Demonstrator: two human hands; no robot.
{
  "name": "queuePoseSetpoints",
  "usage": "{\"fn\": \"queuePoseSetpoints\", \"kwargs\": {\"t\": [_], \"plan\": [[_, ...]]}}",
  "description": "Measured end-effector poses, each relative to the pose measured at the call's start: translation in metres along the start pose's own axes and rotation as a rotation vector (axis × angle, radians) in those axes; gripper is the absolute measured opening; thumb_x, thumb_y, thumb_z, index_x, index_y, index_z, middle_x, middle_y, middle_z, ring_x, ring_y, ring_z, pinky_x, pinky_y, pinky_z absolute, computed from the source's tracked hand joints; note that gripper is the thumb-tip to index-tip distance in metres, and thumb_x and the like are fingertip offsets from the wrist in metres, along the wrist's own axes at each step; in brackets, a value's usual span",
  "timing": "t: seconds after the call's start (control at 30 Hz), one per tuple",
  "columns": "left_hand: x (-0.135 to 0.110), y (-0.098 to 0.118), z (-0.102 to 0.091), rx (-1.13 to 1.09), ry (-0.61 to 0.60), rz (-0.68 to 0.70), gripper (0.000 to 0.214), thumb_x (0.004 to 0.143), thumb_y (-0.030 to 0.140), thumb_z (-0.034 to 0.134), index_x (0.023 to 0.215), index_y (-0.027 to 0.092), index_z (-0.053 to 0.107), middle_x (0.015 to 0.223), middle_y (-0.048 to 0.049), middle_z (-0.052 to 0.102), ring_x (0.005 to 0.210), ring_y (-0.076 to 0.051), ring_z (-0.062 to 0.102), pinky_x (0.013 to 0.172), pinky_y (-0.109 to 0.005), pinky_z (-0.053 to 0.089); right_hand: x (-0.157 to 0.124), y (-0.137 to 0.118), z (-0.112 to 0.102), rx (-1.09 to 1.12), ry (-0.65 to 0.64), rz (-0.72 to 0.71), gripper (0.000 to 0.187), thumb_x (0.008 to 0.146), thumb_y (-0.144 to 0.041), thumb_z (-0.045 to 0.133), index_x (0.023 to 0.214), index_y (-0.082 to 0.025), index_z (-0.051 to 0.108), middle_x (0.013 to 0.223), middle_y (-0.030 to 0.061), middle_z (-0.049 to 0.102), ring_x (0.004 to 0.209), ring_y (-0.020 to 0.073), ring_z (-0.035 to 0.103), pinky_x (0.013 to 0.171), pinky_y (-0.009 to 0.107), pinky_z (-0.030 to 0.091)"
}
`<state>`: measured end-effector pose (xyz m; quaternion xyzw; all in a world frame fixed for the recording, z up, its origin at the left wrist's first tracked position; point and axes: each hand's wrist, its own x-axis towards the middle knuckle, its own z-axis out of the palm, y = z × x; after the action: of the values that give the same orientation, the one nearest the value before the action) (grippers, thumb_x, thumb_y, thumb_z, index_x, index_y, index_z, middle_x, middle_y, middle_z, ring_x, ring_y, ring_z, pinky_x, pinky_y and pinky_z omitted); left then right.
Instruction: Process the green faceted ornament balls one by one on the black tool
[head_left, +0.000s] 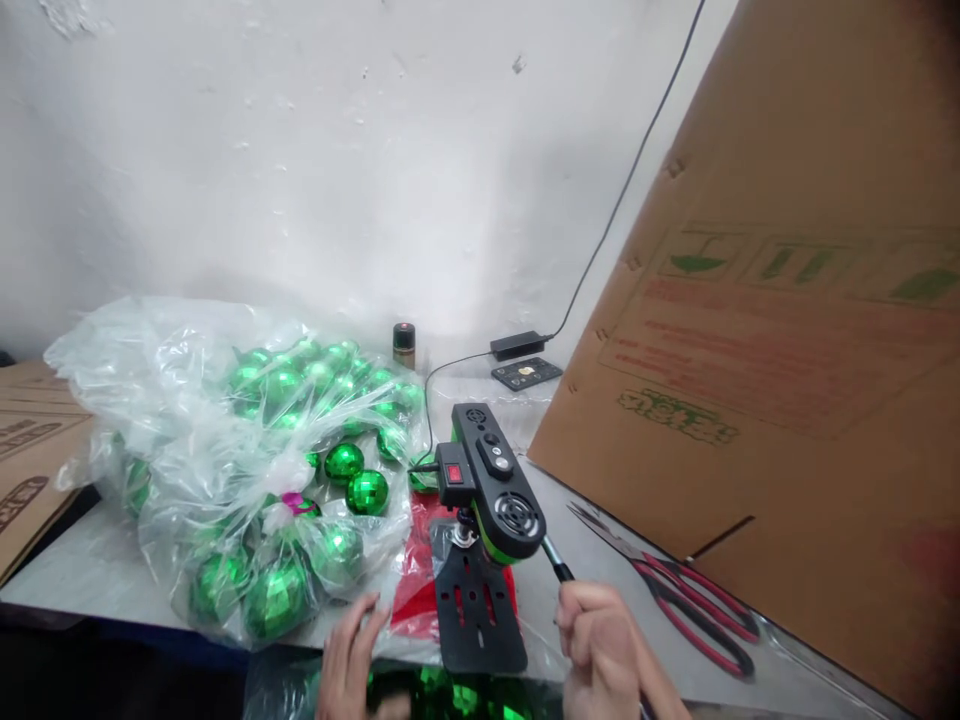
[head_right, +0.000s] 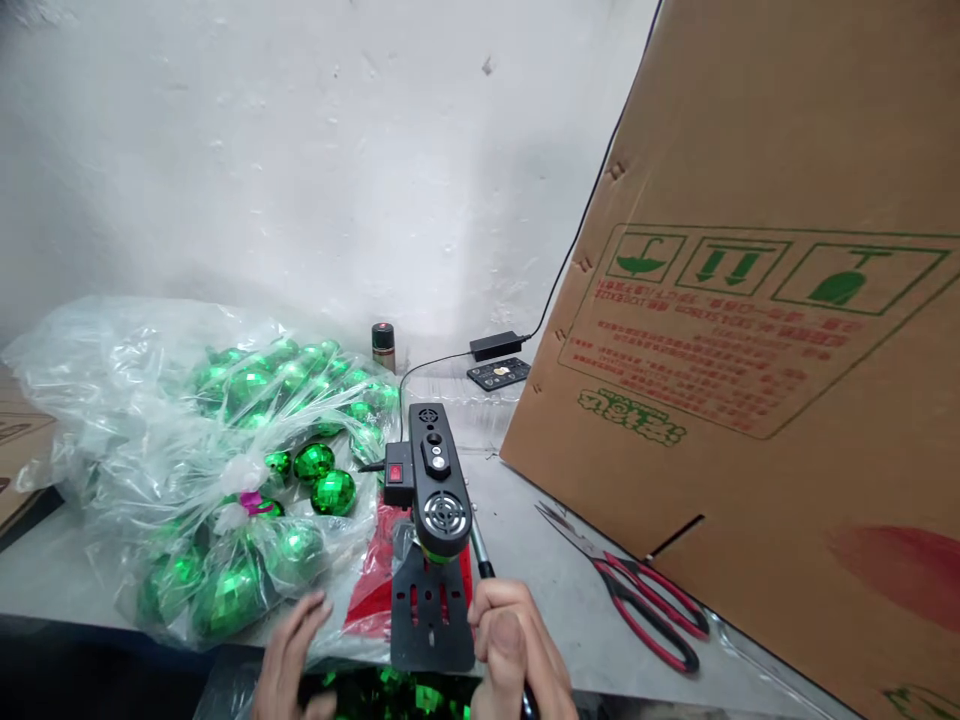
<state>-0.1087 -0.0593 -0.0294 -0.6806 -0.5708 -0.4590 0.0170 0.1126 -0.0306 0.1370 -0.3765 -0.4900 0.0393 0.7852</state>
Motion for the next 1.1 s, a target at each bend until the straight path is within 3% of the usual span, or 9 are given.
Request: {"fn": "queuePoseSetpoints", "kwargs": {"t": [0.07, 0.17, 0.33, 0.5, 0.6, 0.73, 0.83, 0.97, 1.1], "plan": [[0.068, 0.001, -0.001, 0.022, -0.007, -0.006, 0.042, 0.113, 0.043, 0.056, 0.148, 0.026, 0.071, 0.145, -0.0184, 0.079, 0.140, -0.040, 0.073, 0.117, -0.055, 0.061, 0.002, 0.000, 0.000, 0.011, -0.025, -0.032, 0.049, 0.113, -0.020, 0.060, 0.065, -0.022, 0.050, 0.060, -0.0030, 0.048, 0.059, 0.0124, 0.055, 0.054, 0.027, 0.032], [0.164, 0.003, 0.006, 0.127, -0.395, -0.334, 0.044, 0.105, 0.028, 0.063, 0.149, 0.022, 0.069, 0.158, -0.0233, 0.068, 0.150, -0.045, 0.064, 0.128, -0.063, 0.048, 0.002, 0.003, -0.008, 0.012, -0.108, -0.003, 0.046, 0.114, -0.021, 0.059, 0.068, -0.022, 0.054, 0.063, -0.0017, 0.053, 0.061, 0.0142, 0.058, 0.054, 0.028, 0.035], [0.224, -0.005, 0.024, 0.053, -0.528, -0.475, 0.072, 0.072, 0.017, 0.090, 0.142, 0.024, 0.073, 0.158, -0.0246, 0.064, 0.135, -0.053, 0.073, 0.114, -0.063, 0.057, 0.001, 0.005, -0.018, -0.016, -0.186, -0.019, 0.041, 0.114, -0.018, 0.058, 0.073, -0.022, 0.056, 0.065, -0.0012, 0.054, 0.065, 0.0155, 0.060, 0.055, 0.028, 0.037], [0.216, -0.002, 0.004, -0.174, -0.482, -0.518, 0.084, 0.086, 0.043, 0.083, 0.161, 0.020, 0.053, 0.154, -0.0206, 0.068, 0.138, -0.040, 0.073, 0.119, -0.053, 0.057, 0.009, -0.004, -0.009, -0.024, -0.166, -0.084, 0.046, 0.116, -0.020, 0.055, 0.071, -0.022, 0.051, 0.063, -0.0029, 0.050, 0.062, 0.0135, 0.058, 0.053, 0.026, 0.037], [0.193, 0.010, -0.018, -0.617, -0.385, -0.668, 0.089, 0.098, 0.065, 0.066, 0.170, 0.020, 0.038, 0.154, -0.0185, 0.069, 0.125, -0.033, 0.079, 0.101, -0.047, 0.068, 0.016, -0.010, -0.003, -0.029, -0.147, -0.075, 0.047, 0.116, -0.020, 0.056, 0.069, -0.022, 0.050, 0.062, -0.0035, 0.048, 0.061, 0.0125, 0.057, 0.054, 0.025, 0.039], [0.142, 0.022, -0.026, -1.162, -0.315, -0.946, 0.083, 0.089, 0.080, 0.077, 0.145, 0.020, 0.066, 0.134, -0.0164, 0.080, 0.107, -0.034, 0.081, 0.083, -0.046, 0.070, 0.027, -0.020, 0.002, -0.043, -0.152, 0.009, 0.048, 0.117, -0.023, 0.056, 0.070, -0.022, 0.050, 0.064, -0.0034, 0.051, 0.061, 0.0113, 0.056, 0.053, 0.025, 0.039], [0.103, 0.027, -0.013, -1.207, -0.380, -1.033, 0.085, 0.078, 0.089, 0.083, 0.129, 0.021, 0.077, 0.128, -0.0176, 0.083, 0.109, -0.036, 0.080, 0.081, -0.045, 0.068, 0.034, -0.027, 0.004, -0.052, -0.173, 0.047, 0.050, 0.119, -0.026, 0.055, 0.070, -0.022, 0.049, 0.063, -0.0036, 0.050, 0.060, 0.0110, 0.055, 0.054, 0.025, 0.038], [0.072, 0.038, 0.007, -1.166, -0.439, -1.051, 0.093, 0.075, 0.083, 0.089, 0.143, 0.023, 0.070, 0.136, -0.0165, 0.081, 0.115, -0.036, 0.080, 0.089, -0.046, 0.067, 0.038, -0.031, 0.003, -0.084, -0.211, 0.039, 0.049, 0.120, -0.026, 0.053, 0.071, -0.023, 0.051, 0.065, -0.0031, 0.054, 0.060, 0.0111, 0.055, 0.054, 0.026, 0.038], [0.067, 0.047, 0.022, -0.940, -0.389, -0.881, 0.091, 0.082, 0.075, 0.084, 0.152, 0.023, 0.060, 0.145, -0.0162, 0.077, 0.129, -0.039, 0.077, 0.102, -0.052, 0.066, 0.036, -0.029, -0.002, -0.081, -0.247, 0.020, 0.044, 0.120, -0.024, 0.051, 0.076, -0.023, 0.054, 0.068, -0.0025, 0.057, 0.062, 0.0119, 0.057, 0.056, 0.027, 0.041]]}}
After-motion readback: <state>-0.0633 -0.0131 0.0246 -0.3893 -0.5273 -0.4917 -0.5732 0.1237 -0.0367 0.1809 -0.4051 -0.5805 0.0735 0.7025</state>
